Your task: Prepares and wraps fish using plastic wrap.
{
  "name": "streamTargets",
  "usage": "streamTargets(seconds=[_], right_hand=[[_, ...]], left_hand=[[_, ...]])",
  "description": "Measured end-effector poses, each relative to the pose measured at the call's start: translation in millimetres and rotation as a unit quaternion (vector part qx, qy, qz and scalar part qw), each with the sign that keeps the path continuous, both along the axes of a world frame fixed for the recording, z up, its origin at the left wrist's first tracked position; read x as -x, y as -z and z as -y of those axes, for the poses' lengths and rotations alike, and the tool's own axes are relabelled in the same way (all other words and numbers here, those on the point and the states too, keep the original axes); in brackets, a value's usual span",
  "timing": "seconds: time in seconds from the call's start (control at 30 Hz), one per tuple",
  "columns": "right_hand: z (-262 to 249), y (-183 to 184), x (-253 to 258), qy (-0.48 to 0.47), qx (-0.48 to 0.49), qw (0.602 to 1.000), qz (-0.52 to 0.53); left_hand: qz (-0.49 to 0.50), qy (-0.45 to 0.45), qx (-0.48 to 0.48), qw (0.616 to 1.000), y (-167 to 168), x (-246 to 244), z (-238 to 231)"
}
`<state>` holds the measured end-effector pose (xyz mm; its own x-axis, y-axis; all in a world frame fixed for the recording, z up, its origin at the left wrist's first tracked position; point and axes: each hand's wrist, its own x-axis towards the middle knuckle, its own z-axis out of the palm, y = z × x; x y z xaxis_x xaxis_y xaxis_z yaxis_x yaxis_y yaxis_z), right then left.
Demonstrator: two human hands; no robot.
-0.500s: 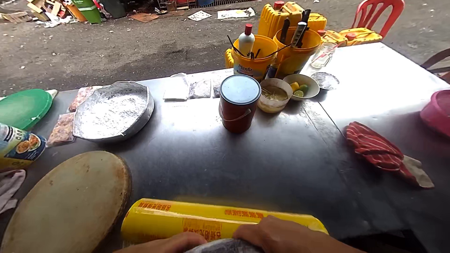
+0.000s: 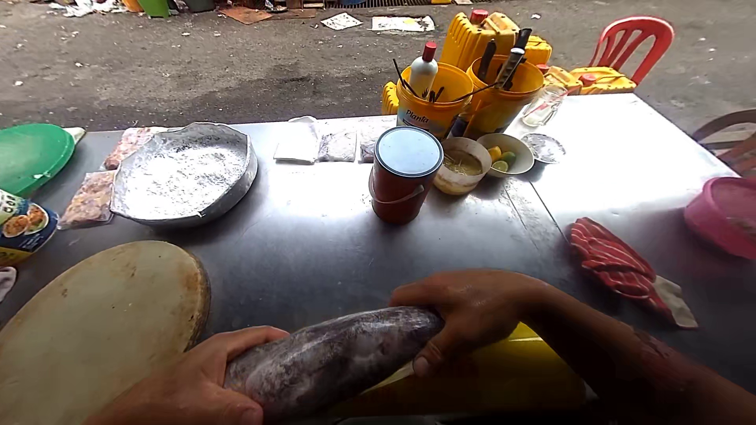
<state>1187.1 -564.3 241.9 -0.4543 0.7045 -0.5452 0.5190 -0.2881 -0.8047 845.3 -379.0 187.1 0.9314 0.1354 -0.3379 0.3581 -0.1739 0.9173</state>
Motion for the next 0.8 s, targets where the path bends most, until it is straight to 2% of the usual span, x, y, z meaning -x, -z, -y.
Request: streamTargets(seconds=[0.07,0.13,0.23,0.3,0.4,0.47,0.53,0.67,0.8], right_hand=[[-7.7,2.7,0.8,-0.004,-0.022,0.998,0.052],[-13.8,27.2,3.3,-0.012,-0.013,0.997,0.078],[-8.0,71.2,15.5,-0.032,0.031,0.996,0.08],[6.3,95.2,19.4,-0.055,0.026,0.989,0.133],[42.8,141.9,7.8,-0.059,-0.086,0.967,0.233],[60.3,161.1,-1.5,-0.013,-0.168,0.958,0.231],[59.9,162.7,-10.6,0.035,-0.184,0.962,0.198],[41.5,154.7,-31.8,0.103,-0.041,0.989,0.094],[37.6,129.5,-32.3,0.118,0.086,0.988,0.045]], left_hand=[[-0.006,-0.026,0.007,1.0,7.9,-2.1,-7.5],[-0.06,-0.048,0.014,0.997,27.1,-8.6,-8.1],[-0.133,-0.014,0.021,0.991,65.9,-10.4,-5.1],[-0.152,0.007,0.032,0.988,89.5,0.6,5.2],[-0.158,0.004,0.071,0.985,109.8,25.7,34.3],[-0.145,-0.03,0.091,0.985,116.3,39.1,47.1],[-0.124,-0.062,0.116,0.983,122.2,43.1,47.6],[-0.131,-0.092,0.133,0.978,128.6,37.2,22.6],[-0.098,-0.079,0.182,0.975,127.5,33.7,9.1]])
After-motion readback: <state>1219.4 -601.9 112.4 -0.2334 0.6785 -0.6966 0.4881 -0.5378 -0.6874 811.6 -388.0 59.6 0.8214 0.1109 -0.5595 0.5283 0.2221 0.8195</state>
